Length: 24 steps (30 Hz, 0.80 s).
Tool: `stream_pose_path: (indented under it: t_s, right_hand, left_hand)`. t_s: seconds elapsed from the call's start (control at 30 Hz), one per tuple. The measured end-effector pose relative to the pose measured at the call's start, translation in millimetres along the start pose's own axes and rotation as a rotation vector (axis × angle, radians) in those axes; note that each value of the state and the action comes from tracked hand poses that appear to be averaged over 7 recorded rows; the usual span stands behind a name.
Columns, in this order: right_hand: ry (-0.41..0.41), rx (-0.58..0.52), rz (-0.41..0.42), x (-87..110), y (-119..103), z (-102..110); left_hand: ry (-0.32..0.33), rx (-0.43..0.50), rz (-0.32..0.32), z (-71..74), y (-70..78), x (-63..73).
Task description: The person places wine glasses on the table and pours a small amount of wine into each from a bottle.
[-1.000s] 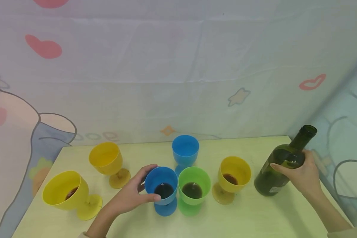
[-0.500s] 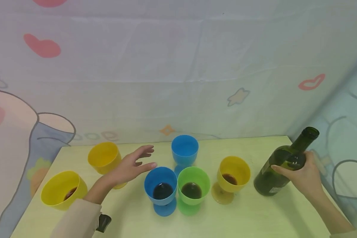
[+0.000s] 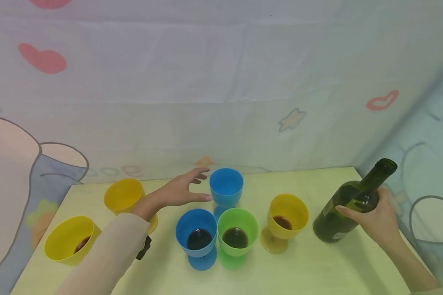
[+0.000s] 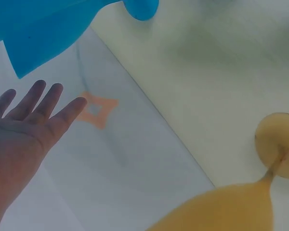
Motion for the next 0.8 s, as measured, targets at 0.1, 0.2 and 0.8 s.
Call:
stream_pose_path:
  t_s: [0.1,0.2,0.8]
  right_hand:
    - [-0.003,0.001,0.001,0.5,-0.2,0.5]
    - [-0.005,-0.003,0.004,1.3,-0.4,0.8]
    - [-0.008,-0.018,0.018,3.7,-2.7,1.6]
  left_hand:
    - [-0.031,0.012,-0.012,-4.4,4.3,-8.1]
    - [-0.048,0.002,-0.014,-6.9,5.1,-13.5]
    - [-0.091,0.003,0.010,-9.7,6.3,-22.8]
Point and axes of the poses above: each hand's wrist, its own x-axis away from the middle knuckle, its own z-axis out of the back of the hand, y = z × x, the point moved 9 cm from there along -x, towards the middle knuckle, and after that the axes turned 5 degrees about -z, right-handed, at the moved point
